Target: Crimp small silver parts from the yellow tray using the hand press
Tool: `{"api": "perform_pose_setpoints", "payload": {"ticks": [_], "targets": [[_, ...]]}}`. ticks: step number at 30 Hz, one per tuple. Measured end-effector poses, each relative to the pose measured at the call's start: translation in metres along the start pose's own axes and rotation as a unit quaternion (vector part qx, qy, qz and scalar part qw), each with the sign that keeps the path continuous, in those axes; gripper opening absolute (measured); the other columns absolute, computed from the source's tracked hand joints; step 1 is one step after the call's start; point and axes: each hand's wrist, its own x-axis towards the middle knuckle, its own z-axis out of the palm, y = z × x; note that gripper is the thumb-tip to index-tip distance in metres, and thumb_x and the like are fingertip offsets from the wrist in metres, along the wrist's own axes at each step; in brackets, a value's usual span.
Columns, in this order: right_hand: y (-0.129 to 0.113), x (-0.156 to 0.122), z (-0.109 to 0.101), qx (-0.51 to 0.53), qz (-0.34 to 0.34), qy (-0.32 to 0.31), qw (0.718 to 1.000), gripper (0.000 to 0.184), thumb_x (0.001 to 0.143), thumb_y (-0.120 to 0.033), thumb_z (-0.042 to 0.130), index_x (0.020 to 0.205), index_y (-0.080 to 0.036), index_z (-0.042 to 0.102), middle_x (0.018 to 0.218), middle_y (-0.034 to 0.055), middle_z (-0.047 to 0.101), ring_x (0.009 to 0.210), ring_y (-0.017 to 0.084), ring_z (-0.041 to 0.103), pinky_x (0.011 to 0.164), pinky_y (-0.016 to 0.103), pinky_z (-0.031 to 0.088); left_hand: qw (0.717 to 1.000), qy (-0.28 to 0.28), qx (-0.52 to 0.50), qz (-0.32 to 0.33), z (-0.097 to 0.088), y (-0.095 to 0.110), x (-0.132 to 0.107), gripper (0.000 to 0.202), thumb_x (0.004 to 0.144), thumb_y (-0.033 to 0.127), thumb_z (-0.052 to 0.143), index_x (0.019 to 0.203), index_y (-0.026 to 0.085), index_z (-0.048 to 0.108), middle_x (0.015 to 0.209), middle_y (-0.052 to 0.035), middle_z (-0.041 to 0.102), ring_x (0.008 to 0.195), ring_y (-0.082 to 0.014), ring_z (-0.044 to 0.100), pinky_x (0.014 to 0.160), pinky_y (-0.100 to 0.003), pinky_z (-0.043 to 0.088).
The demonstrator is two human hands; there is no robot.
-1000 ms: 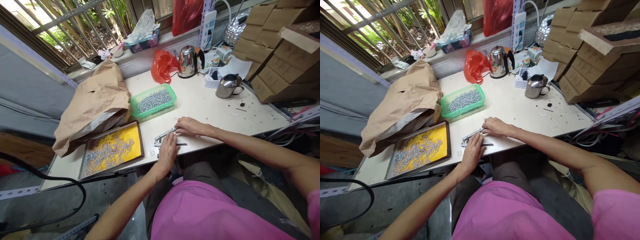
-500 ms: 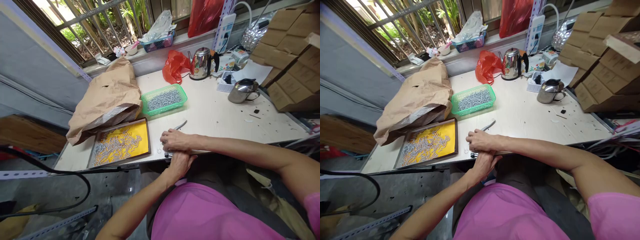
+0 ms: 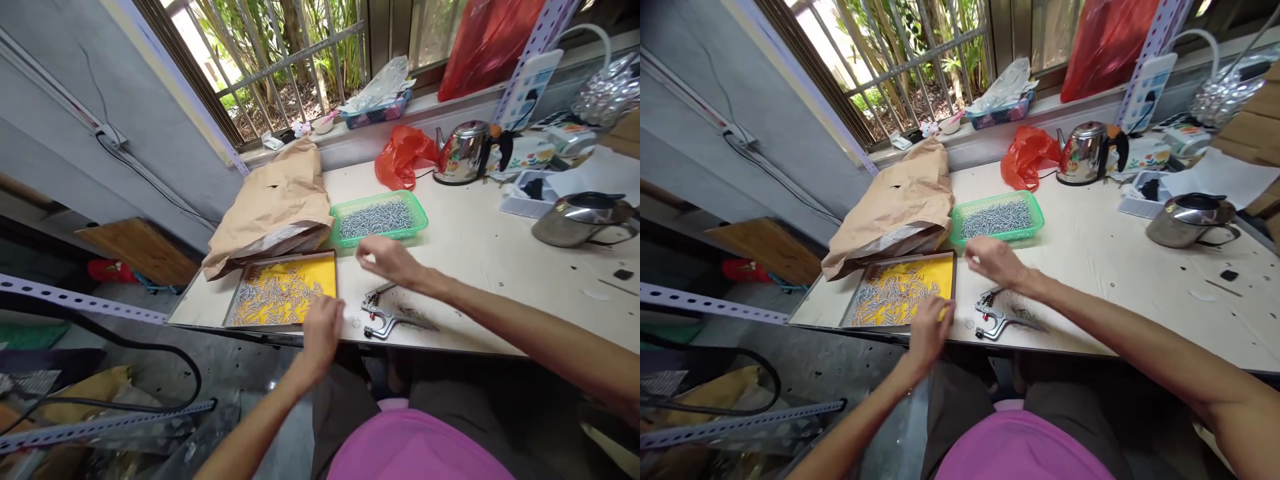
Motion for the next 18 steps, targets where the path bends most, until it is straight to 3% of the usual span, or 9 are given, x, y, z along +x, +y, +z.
{"api": "perform_pose_setpoints", "payload": {"ticks": [3, 6, 10, 16, 18], "targets": [[0.031, 0.027, -0.025, -0.082, 0.072, 0.053, 0.993, 0.013, 0.087, -0.018, 0.051, 0.095, -0.015, 0.062, 0.091, 0.0094, 0.063, 0.086, 0.022, 0.055, 0.075, 0.033, 0.041, 0.981, -0.049, 0.106, -0.156, -0.008, -0.043, 0.039, 0.028, 0.092, 0.029, 0.046, 0.089, 0.014, 0.070, 0.093, -0.0126, 0.066, 0.094, -0.0252, 0.056, 0.078, -0.035, 0.043], [0.047, 0.026, -0.035, -0.113, 0.096, 0.043, 0.988, 0.020, 0.086, -0.022, 0.058, 0.104, -0.015, 0.062, 0.100, 0.0117, 0.062, 0.095, 0.025, 0.054, 0.080, 0.036, 0.042, 0.956, -0.130, 0.150, -0.216, -0.008, -0.063, 0.062, 0.032, 0.089, 0.031, 0.048, 0.086, 0.012, 0.073, 0.095, -0.0155, 0.067, 0.099, -0.0282, 0.057, 0.075, -0.033, 0.042], [0.031, -0.020, -0.028, -0.045, 0.083, -0.022, 0.995, 0.014, 0.090, -0.024, 0.055, 0.097, -0.016, 0.064, 0.096, 0.0092, 0.061, 0.091, 0.022, 0.056, 0.080, 0.035, 0.045, 0.948, -0.177, 0.161, -0.212, -0.002, -0.071, 0.069, 0.029, 0.085, 0.024, 0.048, 0.081, 0.011, 0.074, 0.097, -0.0175, 0.068, 0.098, -0.0285, 0.059, 0.071, -0.032, 0.039], [-0.003, -0.094, -0.009, 0.015, 0.142, -0.111, 0.983, 0.012, 0.090, -0.020, 0.053, 0.092, -0.018, 0.065, 0.094, 0.0061, 0.062, 0.088, 0.019, 0.057, 0.079, 0.032, 0.043, 0.946, -0.212, 0.073, -0.236, 0.001, -0.093, 0.080, 0.020, 0.080, 0.021, 0.053, 0.081, 0.013, 0.072, 0.081, -0.0112, 0.071, 0.081, -0.0238, 0.065, 0.064, -0.028, 0.037], [-0.009, -0.110, -0.006, 0.012, 0.159, -0.135, 0.978, 0.013, 0.091, -0.019, 0.051, 0.090, -0.018, 0.064, 0.094, 0.0061, 0.062, 0.087, 0.018, 0.056, 0.079, 0.032, 0.043, 0.950, -0.199, 0.061, -0.233, -0.001, -0.097, 0.083, 0.019, 0.079, 0.019, 0.053, 0.080, 0.012, 0.070, 0.079, -0.0102, 0.071, 0.078, -0.0224, 0.065, 0.065, -0.027, 0.039]]}}
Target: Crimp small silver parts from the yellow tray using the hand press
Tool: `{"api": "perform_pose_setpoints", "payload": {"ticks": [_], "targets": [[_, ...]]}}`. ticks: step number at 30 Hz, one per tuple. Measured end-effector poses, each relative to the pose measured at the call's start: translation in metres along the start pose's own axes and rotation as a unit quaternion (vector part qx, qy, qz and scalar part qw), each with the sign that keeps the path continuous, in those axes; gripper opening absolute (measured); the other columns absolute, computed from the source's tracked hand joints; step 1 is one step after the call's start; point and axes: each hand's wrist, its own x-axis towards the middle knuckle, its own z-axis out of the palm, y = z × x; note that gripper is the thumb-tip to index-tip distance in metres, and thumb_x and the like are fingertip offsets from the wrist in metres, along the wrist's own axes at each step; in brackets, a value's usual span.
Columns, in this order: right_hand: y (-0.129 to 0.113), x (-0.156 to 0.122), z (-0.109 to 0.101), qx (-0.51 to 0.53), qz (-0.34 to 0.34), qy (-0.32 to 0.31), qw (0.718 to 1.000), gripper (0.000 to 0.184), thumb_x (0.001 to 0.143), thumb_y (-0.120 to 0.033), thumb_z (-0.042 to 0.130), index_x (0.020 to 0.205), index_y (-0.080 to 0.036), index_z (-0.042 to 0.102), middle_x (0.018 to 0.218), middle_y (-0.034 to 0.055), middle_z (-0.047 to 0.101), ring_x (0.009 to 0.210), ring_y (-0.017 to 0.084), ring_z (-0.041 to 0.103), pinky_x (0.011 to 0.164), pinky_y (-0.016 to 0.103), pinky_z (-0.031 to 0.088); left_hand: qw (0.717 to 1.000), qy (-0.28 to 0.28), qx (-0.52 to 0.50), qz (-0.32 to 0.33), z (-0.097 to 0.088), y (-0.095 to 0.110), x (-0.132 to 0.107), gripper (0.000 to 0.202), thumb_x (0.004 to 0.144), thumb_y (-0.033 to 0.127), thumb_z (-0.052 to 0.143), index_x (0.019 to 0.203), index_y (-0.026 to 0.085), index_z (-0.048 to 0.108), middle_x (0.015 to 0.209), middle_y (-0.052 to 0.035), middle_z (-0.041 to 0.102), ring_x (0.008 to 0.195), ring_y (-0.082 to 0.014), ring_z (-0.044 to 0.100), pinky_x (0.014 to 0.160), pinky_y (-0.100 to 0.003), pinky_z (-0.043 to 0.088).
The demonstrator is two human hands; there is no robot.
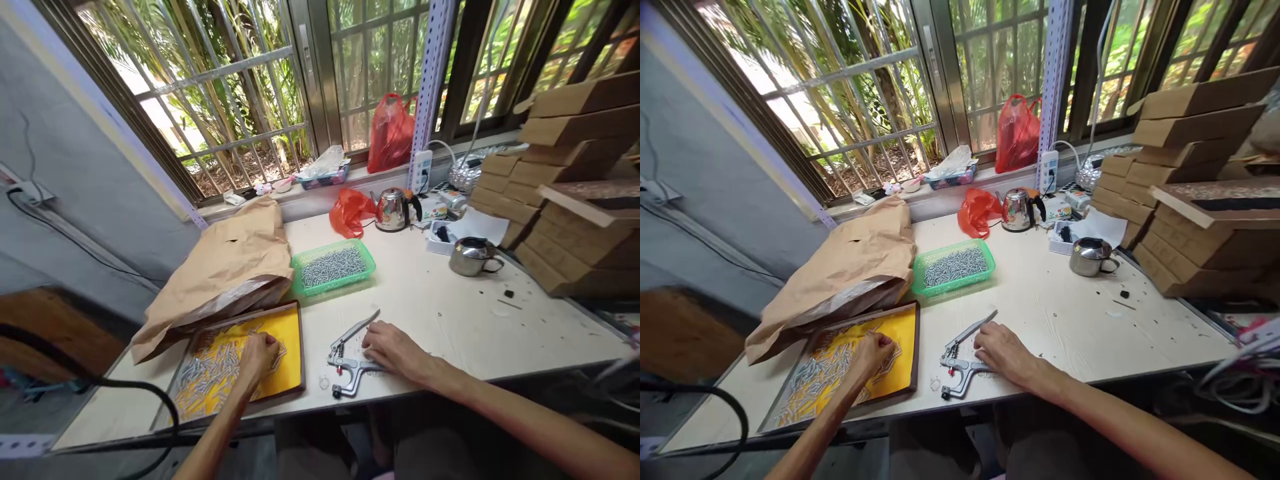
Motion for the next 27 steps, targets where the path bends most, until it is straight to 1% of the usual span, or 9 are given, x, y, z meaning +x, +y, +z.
{"api": "perform_pose_setpoints", "payload": {"ticks": [3, 5, 7, 10, 12, 15, 20, 23, 27], "targets": [[0.002, -0.018, 0.011, -0.022, 0.000, -0.022, 1.000, 0.012, 0.091, -0.021, 0.051, 0.088, -0.018, 0.063, 0.093, 0.0060, 0.061, 0.087, 0.019, 0.055, 0.078, 0.032, 0.041, 0.996, 0.075, -0.024, 0.031, -0.002, 0.005, -0.006, 0.019, 0.081, 0.020, 0.051, 0.085, 0.013, 0.068, 0.083, -0.0100, 0.071, 0.080, -0.0219, 0.066, 0.069, -0.028, 0.042], [0.004, -0.026, 0.018, -0.042, -0.010, -0.030, 0.999, 0.009, 0.090, -0.023, 0.054, 0.089, -0.019, 0.062, 0.094, 0.0060, 0.061, 0.089, 0.020, 0.054, 0.077, 0.033, 0.040, 0.991, 0.086, -0.096, 0.046, -0.002, 0.016, -0.017, 0.017, 0.081, 0.021, 0.051, 0.089, 0.015, 0.065, 0.079, -0.0070, 0.070, 0.076, -0.0199, 0.066, 0.069, -0.027, 0.045], [0.005, -0.029, 0.021, -0.063, -0.012, -0.037, 0.997, 0.007, 0.089, -0.022, 0.055, 0.091, -0.019, 0.061, 0.095, 0.0057, 0.060, 0.089, 0.021, 0.054, 0.076, 0.033, 0.039, 0.973, 0.024, -0.227, 0.040, 0.000, 0.032, -0.031, 0.015, 0.080, 0.022, 0.054, 0.092, 0.016, 0.062, 0.070, -0.0025, 0.067, 0.063, -0.0168, 0.065, 0.062, -0.026, 0.048], [0.004, -0.029, 0.016, -0.092, -0.007, -0.046, 0.995, 0.013, 0.092, -0.017, 0.049, 0.089, -0.019, 0.062, 0.092, 0.0057, 0.060, 0.086, 0.020, 0.053, 0.074, 0.033, 0.036, 0.899, -0.114, -0.423, 0.010, 0.005, 0.061, -0.053, 0.022, 0.074, 0.024, 0.065, 0.094, 0.016, 0.059, 0.066, -0.0005, 0.067, 0.055, -0.0141, 0.064, 0.056, -0.025, 0.051], [0.006, -0.027, 0.009, -0.112, -0.008, -0.054, 0.992, 0.016, 0.093, -0.018, 0.048, 0.087, -0.018, 0.063, 0.091, 0.0068, 0.060, 0.086, 0.020, 0.052, 0.074, 0.032, 0.034, 0.858, -0.168, -0.484, -0.013, 0.012, 0.077, -0.065, 0.029, 0.069, 0.028, 0.074, 0.091, 0.014, 0.061, 0.071, -0.0035, 0.070, 0.059, -0.0136, 0.065, 0.059, -0.024, 0.053], [0.012, -0.025, 0.001, -0.138, -0.003, -0.061, 0.989, 0.017, 0.094, -0.021, 0.048, 0.091, -0.017, 0.065, 0.092, 0.0084, 0.060, 0.088, 0.021, 0.050, 0.073, 0.032, 0.031, 0.837, -0.204, -0.505, -0.050, 0.026, 0.091, -0.077, 0.035, 0.061, 0.033, 0.082, 0.083, 0.012, 0.064, 0.070, -0.0061, 0.071, 0.059, -0.0125, 0.064, 0.056, -0.022, 0.051], [0.015, -0.027, -0.007, -0.156, 0.006, -0.075, 0.985, 0.019, 0.095, -0.022, 0.048, 0.091, -0.017, 0.066, 0.093, 0.0087, 0.061, 0.089, 0.021, 0.049, 0.073, 0.032, 0.028, 0.846, -0.229, -0.477, -0.070, 0.045, 0.099, -0.085, 0.037, 0.056, 0.039, 0.083, 0.070, 0.009, 0.066, 0.052, 0.0006, 0.059, 0.043, -0.0048, 0.043, 0.041, -0.018, 0.030], [0.012, -0.028, -0.010, -0.156, 0.008, -0.076, 0.985, 0.021, 0.095, -0.022, 0.046, 0.091, -0.017, 0.066, 0.093, 0.0091, 0.061, 0.088, 0.021, 0.048, 0.072, 0.032, 0.027, 0.848, -0.257, -0.457, -0.083, 0.050, 0.103, -0.086, 0.040, 0.056, 0.043, 0.082, 0.070, 0.009, 0.067, 0.046, 0.0040, 0.050, 0.038, -0.0021, 0.030, 0.039, -0.019, 0.019], [0.011, -0.029, -0.010, -0.154, 0.011, -0.070, 0.986, 0.021, 0.096, -0.020, 0.045, 0.090, -0.016, 0.065, 0.093, 0.0094, 0.061, 0.087, 0.020, 0.047, 0.071, 0.032, 0.026, 0.841, -0.296, -0.441, -0.104, 0.052, 0.107, -0.087, 0.044, 0.054, 0.050, 0.081, 0.058, 0.012, 0.059, 0.040, 0.0071, 0.038, 0.037, -0.0022, 0.025, 0.040, -0.021, 0.014]]}}
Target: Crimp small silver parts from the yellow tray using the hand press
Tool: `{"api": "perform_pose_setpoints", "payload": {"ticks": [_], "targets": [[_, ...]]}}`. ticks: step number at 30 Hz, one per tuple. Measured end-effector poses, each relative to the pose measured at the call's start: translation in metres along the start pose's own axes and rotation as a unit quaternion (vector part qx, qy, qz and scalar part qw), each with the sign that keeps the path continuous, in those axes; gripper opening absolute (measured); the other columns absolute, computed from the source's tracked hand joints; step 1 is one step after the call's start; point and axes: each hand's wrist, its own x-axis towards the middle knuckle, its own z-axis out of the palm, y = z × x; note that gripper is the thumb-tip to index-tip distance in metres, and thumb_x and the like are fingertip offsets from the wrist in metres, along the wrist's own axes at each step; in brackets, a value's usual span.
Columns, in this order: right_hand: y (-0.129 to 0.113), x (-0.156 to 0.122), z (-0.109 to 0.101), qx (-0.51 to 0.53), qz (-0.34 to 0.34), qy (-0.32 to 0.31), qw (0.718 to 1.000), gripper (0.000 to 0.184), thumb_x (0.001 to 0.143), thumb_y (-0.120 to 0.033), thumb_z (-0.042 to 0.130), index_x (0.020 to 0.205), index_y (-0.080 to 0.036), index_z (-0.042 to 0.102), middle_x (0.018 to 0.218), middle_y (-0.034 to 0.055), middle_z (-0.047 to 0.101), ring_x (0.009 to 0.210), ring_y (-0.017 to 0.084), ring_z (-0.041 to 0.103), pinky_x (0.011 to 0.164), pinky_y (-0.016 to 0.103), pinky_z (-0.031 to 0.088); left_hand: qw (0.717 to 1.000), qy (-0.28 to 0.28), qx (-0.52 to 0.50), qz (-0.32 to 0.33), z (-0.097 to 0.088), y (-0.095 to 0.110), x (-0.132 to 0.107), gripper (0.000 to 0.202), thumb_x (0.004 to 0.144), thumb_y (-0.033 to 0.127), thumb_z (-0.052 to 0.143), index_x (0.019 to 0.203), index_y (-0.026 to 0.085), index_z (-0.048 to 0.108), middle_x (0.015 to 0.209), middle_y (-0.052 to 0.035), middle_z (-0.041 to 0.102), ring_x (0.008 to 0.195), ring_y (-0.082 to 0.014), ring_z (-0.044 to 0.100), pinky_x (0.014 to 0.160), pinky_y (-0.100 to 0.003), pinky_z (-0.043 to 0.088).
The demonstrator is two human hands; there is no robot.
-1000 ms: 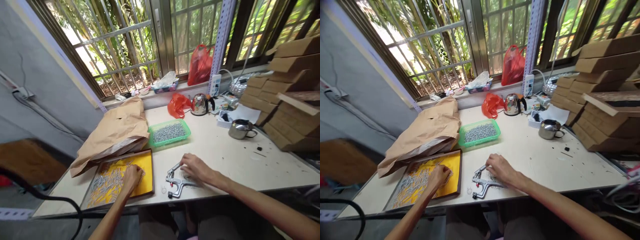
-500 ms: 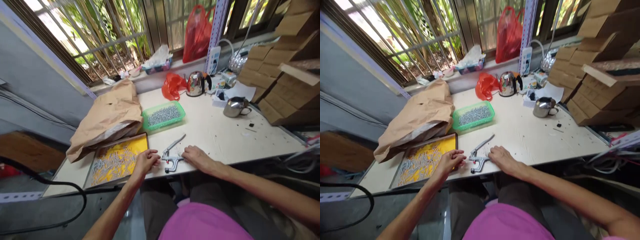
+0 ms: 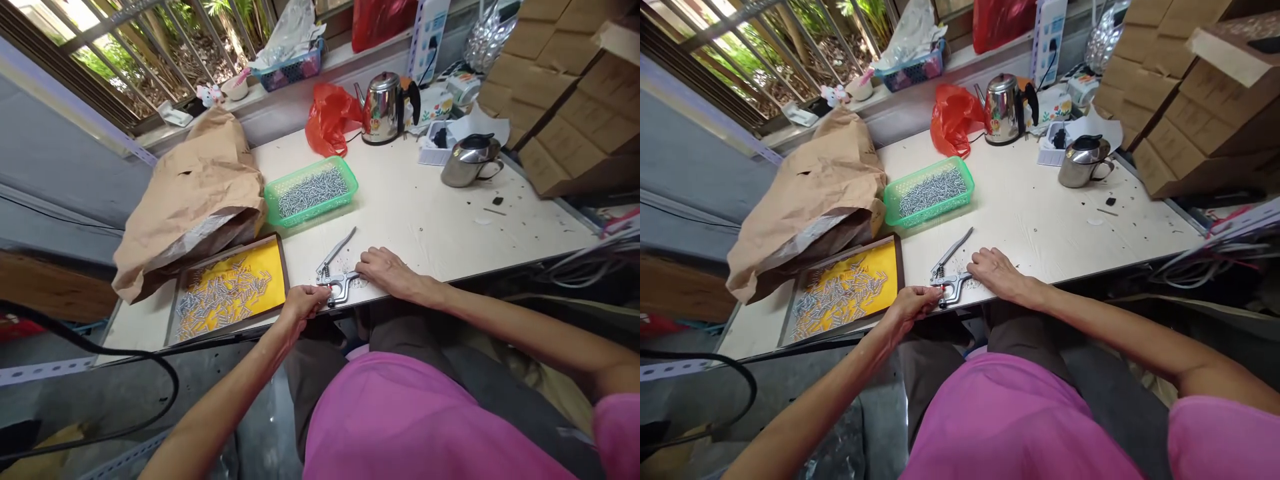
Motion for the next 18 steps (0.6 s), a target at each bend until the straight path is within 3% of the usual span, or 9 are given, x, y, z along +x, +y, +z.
{"api": "perform_pose_setpoints", "payload": {"ticks": [4, 13, 16, 18], "targets": [[0.003, 0.000, 0.007, 0.001, -0.006, 0.017, 1.000, 0.021, 0.096, -0.019, 0.045, 0.089, -0.016, 0.065, 0.092, 0.0089, 0.061, 0.086, 0.020, 0.047, 0.070, 0.032, 0.025, 1.000, -0.001, 0.018, -0.017, 0.002, 0.001, -0.001, 0.048, 0.054, 0.054, 0.080, 0.052, 0.015, 0.052, 0.037, 0.0081, 0.035, 0.035, -0.0016, 0.022, 0.039, -0.021, 0.012], [0.005, -0.002, 0.012, 0.014, -0.006, 0.022, 1.000, 0.021, 0.095, -0.019, 0.043, 0.089, -0.016, 0.063, 0.092, 0.0095, 0.060, 0.089, 0.021, 0.048, 0.073, 0.032, 0.029, 0.992, -0.032, 0.096, -0.076, 0.001, 0.016, 0.001, 0.040, 0.057, 0.043, 0.082, 0.051, 0.013, 0.055, 0.037, 0.0058, 0.042, 0.033, -0.0022, 0.030, 0.037, -0.019, 0.015], [0.012, 0.000, 0.003, 0.040, -0.028, 0.003, 0.999, 0.019, 0.092, -0.031, 0.052, 0.098, -0.017, 0.064, 0.102, 0.0110, 0.060, 0.096, 0.023, 0.050, 0.080, 0.034, 0.033, 0.989, -0.040, 0.102, -0.100, 0.000, 0.018, 0.003, 0.039, 0.056, 0.042, 0.083, 0.054, 0.012, 0.057, 0.041, 0.0049, 0.048, 0.033, -0.0022, 0.035, 0.036, -0.018, 0.018], [0.021, 0.007, -0.005, 0.047, -0.053, -0.002, 0.997, 0.040, 0.084, -0.043, 0.064, 0.113, -0.016, 0.060, 0.118, 0.0146, 0.056, 0.109, 0.027, 0.048, 0.087, 0.038, 0.035, 0.989, -0.041, 0.097, -0.103, 0.000, 0.016, 0.004, 0.038, 0.055, 0.041, 0.083, 0.056, 0.012, 0.058, 0.044, 0.0049, 0.051, 0.033, -0.0018, 0.036, 0.036, -0.017, 0.020]]}}
